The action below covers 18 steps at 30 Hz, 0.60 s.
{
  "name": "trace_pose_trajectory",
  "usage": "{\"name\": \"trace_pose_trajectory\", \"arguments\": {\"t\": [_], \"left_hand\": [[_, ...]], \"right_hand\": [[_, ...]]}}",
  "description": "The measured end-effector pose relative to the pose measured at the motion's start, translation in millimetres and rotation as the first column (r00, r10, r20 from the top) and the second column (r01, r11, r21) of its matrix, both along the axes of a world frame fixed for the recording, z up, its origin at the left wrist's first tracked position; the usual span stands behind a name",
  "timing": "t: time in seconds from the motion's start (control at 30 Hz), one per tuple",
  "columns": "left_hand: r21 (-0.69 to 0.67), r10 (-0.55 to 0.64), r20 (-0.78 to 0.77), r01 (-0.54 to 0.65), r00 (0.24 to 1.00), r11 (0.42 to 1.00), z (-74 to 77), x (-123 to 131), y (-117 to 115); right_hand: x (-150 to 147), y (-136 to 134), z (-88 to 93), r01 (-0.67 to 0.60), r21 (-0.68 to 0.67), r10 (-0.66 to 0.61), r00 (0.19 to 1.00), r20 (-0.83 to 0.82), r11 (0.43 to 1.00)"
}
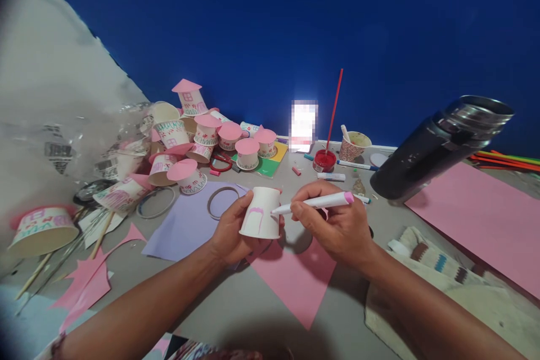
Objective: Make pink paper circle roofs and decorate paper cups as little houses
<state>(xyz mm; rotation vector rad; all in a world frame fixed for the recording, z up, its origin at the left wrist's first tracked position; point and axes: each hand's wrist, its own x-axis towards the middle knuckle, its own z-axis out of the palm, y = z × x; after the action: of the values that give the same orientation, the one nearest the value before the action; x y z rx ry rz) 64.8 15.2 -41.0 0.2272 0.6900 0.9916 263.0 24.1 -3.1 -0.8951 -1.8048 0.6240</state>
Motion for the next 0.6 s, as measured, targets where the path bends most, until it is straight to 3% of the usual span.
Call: {"name": "trace_pose_trajectory", "arguments": {"t": [0.33, 0.6], "left_hand": [[0.015, 0.02, 0.033, -0.02, 0.999, 1.0, -1.7, 2.2, -2.5], [0.03, 0.048, 0.003, -0.048, 0.999, 0.998, 1.0, 5.1, -3.7]], "right_hand": [[-2.3, -6.2, -0.9, -0.059, 0.109, 0.053, 0.997, 0.056, 0.992], [-3.4, -5.7, 0.2, -0.051, 0.104, 0.043, 0.996, 0.077, 0.993]]}}
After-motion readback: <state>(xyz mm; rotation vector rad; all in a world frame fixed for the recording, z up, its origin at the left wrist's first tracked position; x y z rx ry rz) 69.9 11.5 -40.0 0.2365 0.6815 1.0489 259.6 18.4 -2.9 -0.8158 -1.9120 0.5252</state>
